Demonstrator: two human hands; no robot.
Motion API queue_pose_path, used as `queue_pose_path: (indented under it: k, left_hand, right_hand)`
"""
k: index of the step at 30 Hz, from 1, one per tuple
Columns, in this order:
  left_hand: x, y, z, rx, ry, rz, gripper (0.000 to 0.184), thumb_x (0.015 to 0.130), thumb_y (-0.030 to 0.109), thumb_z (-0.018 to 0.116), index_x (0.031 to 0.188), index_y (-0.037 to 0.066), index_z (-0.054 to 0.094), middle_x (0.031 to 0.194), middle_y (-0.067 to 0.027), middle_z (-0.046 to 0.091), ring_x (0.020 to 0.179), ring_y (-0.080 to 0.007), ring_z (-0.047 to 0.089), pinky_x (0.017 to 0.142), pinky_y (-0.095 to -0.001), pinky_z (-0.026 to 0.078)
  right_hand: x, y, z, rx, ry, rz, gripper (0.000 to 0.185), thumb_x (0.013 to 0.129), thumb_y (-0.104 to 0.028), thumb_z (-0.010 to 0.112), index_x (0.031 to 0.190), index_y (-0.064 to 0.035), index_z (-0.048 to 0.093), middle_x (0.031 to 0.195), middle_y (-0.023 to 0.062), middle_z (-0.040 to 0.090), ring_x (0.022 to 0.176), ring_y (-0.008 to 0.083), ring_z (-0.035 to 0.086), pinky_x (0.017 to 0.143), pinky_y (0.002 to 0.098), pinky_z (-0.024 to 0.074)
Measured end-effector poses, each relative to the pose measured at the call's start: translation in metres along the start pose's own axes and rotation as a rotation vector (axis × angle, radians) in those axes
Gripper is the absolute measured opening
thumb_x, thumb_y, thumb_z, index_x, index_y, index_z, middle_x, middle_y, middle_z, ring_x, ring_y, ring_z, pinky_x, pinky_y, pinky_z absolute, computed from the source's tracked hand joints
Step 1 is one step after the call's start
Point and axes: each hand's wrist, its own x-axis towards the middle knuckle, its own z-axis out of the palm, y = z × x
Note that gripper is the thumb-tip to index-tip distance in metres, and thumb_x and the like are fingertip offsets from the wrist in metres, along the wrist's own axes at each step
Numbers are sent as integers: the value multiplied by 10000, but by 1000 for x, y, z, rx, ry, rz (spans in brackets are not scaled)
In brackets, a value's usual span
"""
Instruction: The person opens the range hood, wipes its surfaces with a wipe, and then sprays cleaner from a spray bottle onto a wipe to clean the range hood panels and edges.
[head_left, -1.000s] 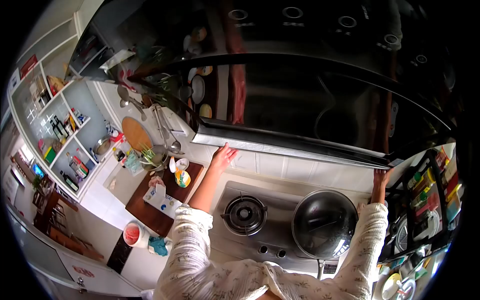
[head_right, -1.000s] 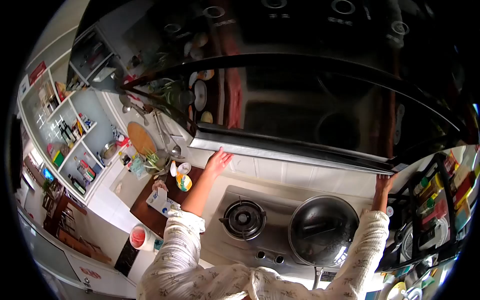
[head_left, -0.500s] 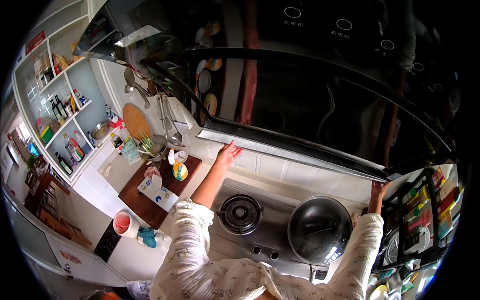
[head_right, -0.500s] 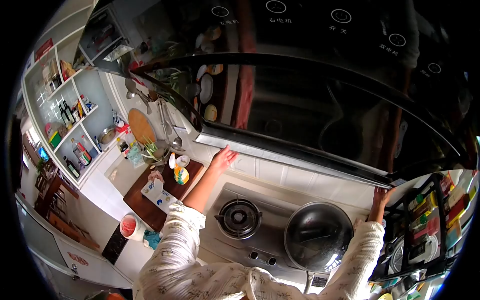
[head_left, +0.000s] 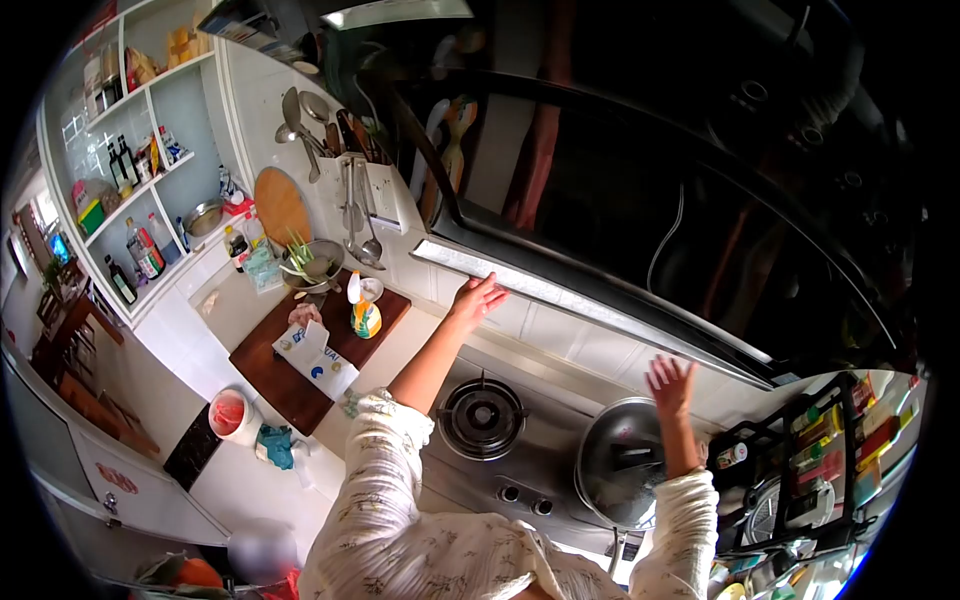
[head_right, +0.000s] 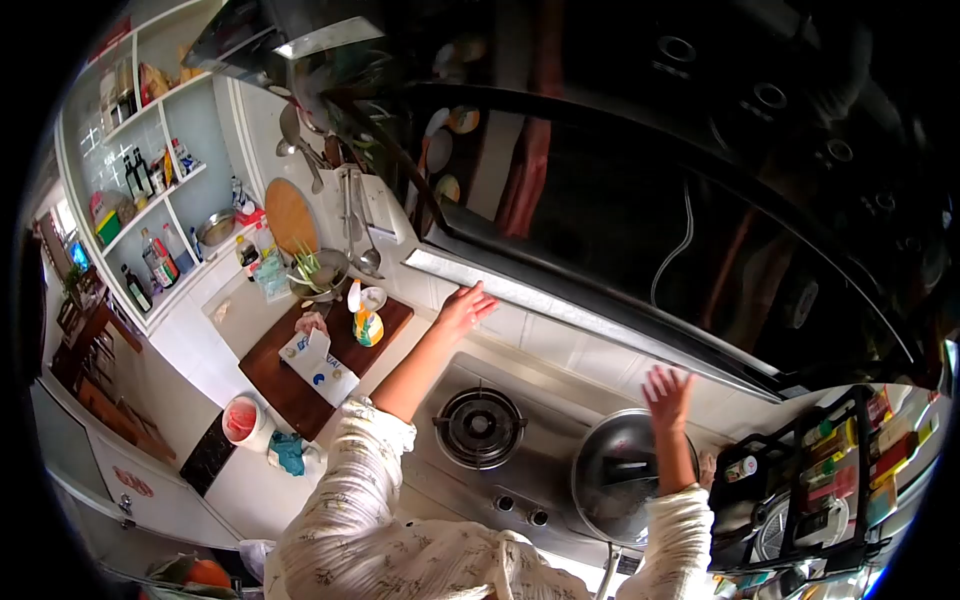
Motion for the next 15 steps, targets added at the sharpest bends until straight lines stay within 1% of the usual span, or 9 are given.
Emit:
queue_pose_path:
  k: [2,3,5,7,8,9,11,12,15]
  left_hand:
    - [-1,3,5,14,-7,-9,252,804,153,713,861,95,475,969,-161,552,953,-311,582,898,-458,502]
    - [-2,4,6,19,-8,-16,254,803,156,714,866,91,477,971,-163,553,965,-313,582,901,-457,500]
    - [-2,8,8,94,-9,-43,298,798,205,724,897,84,470,1043,-188,556,1019,-320,571,915,-452,484]
    - [-7,14,13,155,-12,-90,327,797,243,726,918,84,467,1086,-193,554,1046,-318,562,924,-450,471]
    - [-1,10,6,236,-41,-80,362,786,346,728,928,134,470,998,-104,602,1042,-269,569,921,-432,405]
    - [-1,10,4,261,-32,-106,375,779,363,730,931,137,472,998,-94,599,1037,-261,565,919,-425,395]
    - [0,12,5,306,-21,-150,401,765,399,734,937,145,475,996,-72,593,1026,-246,556,913,-410,374]
    - [-3,14,4,326,-24,-141,448,741,448,739,949,152,475,999,-50,573,999,-220,533,892,-402,357]
    - [3,13,1,303,21,-152,410,744,411,752,927,165,479,989,-35,576,994,-185,546,857,-387,384]
  right_hand:
    - [-12,32,59,-81,-37,87,835,843,-645,456,1391,-50,248,1316,143,464,1204,297,463,989,472,385]
    - [-14,49,81,-93,-90,133,809,853,-628,458,1385,-52,256,1304,139,476,1204,287,463,981,469,390]
    - [-10,84,123,-116,-147,181,753,872,-583,474,1363,-46,281,1284,128,492,1201,276,466,984,463,382]
    - [-4,113,162,-125,-185,221,771,868,-566,500,1365,-27,259,1292,133,482,1209,277,457,997,470,371]
    - [-1,126,179,-118,-175,227,791,862,-564,512,1373,-23,245,1304,138,469,1211,278,454,1002,474,367]
    - [2,139,195,-110,-163,238,811,856,-562,525,1380,-18,230,1316,143,456,1214,280,451,1007,478,363]
    - [13,158,221,-68,-131,237,769,843,-567,542,1324,-19,299,1311,144,454,1214,280,449,1010,480,362]
    - [17,166,230,-45,-110,237,749,837,-570,551,1296,-20,333,1309,144,453,1214,280,448,1012,481,361]
    - [39,178,244,71,-169,162,634,817,-584,569,1145,-60,427,1253,133,483,1216,277,441,1006,485,369]
